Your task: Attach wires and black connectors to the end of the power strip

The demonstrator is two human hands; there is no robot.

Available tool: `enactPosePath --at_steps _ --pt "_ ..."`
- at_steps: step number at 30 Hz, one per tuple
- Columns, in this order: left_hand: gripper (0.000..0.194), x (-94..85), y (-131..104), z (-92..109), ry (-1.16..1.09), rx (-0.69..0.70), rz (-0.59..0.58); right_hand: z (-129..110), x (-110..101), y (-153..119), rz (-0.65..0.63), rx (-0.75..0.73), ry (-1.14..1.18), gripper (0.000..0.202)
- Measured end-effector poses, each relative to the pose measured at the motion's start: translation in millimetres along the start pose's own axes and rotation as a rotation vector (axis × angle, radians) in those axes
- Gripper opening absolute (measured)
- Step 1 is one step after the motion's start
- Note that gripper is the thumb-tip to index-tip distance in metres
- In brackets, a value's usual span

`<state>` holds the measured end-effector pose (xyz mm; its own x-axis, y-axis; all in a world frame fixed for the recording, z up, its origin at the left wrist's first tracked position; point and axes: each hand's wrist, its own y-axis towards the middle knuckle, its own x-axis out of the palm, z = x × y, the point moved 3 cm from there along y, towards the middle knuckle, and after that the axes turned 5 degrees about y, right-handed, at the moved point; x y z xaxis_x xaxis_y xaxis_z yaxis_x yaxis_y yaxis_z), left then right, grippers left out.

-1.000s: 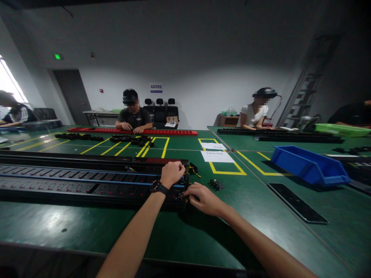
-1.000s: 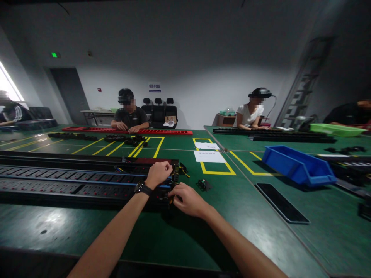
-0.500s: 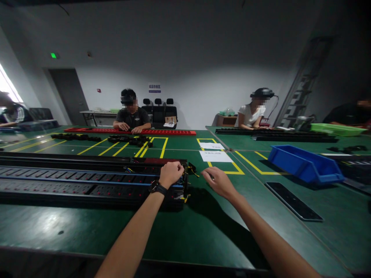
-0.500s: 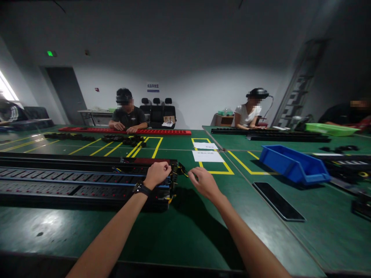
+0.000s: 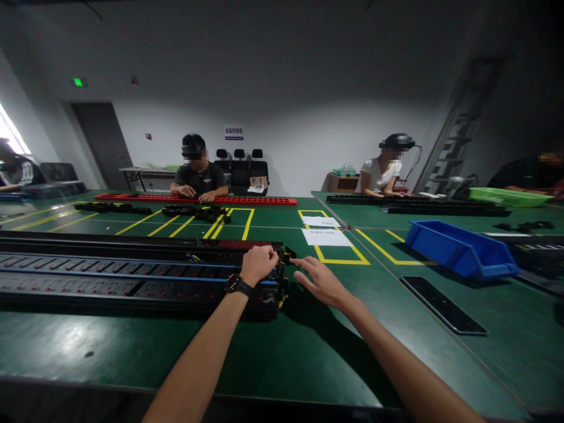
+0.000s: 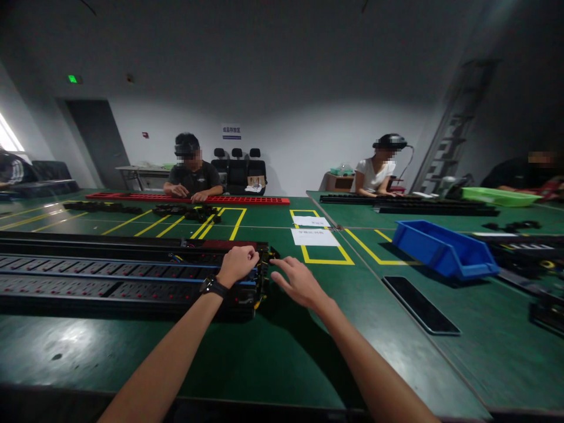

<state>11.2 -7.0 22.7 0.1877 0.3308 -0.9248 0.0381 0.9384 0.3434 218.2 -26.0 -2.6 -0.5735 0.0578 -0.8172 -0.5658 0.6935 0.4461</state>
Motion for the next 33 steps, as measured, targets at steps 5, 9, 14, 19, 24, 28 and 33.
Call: enactPosePath --at_steps 5,9,14,19,24,28,33 --pt "0.033 -1.2 1.0 1.1 0.013 -0.01 0.007 -34.4 12.9 6.0 -0.059 -0.111 -0.01 0.04" --pt "0.031 -6.9 -1.5 3.8 0.01 0.043 -0.09 1.5 2.6 2.5 0.12 0.064 -0.009 0.047" --pt "0.024 -12.9 -10.7 8.8 -0.06 0.29 -0.278 62.5 -20.8 -4.9 0.294 0.362 0.142 0.049" --pt "0.023 -13.3 -10.9 5.0 -0.087 0.328 -0.328 109.7 -38.0 -14.2 0.517 0.603 0.278 0.046" --pt "0.022 -11.9 -8.3 -2.4 -0.107 0.33 -0.355 140.2 -39.3 -28.0 0.568 0.771 0.355 0.044" --pt "0.021 -13.3 -8.0 -8.5 -0.078 0.314 -0.384 149.6 -42.0 -35.2 0.489 0.822 0.258 0.045" --pt "0.024 -17.9 -8.8 -11.2 -0.091 0.315 -0.405 150.4 -43.9 -36.5 0.364 0.817 0.144 0.049"
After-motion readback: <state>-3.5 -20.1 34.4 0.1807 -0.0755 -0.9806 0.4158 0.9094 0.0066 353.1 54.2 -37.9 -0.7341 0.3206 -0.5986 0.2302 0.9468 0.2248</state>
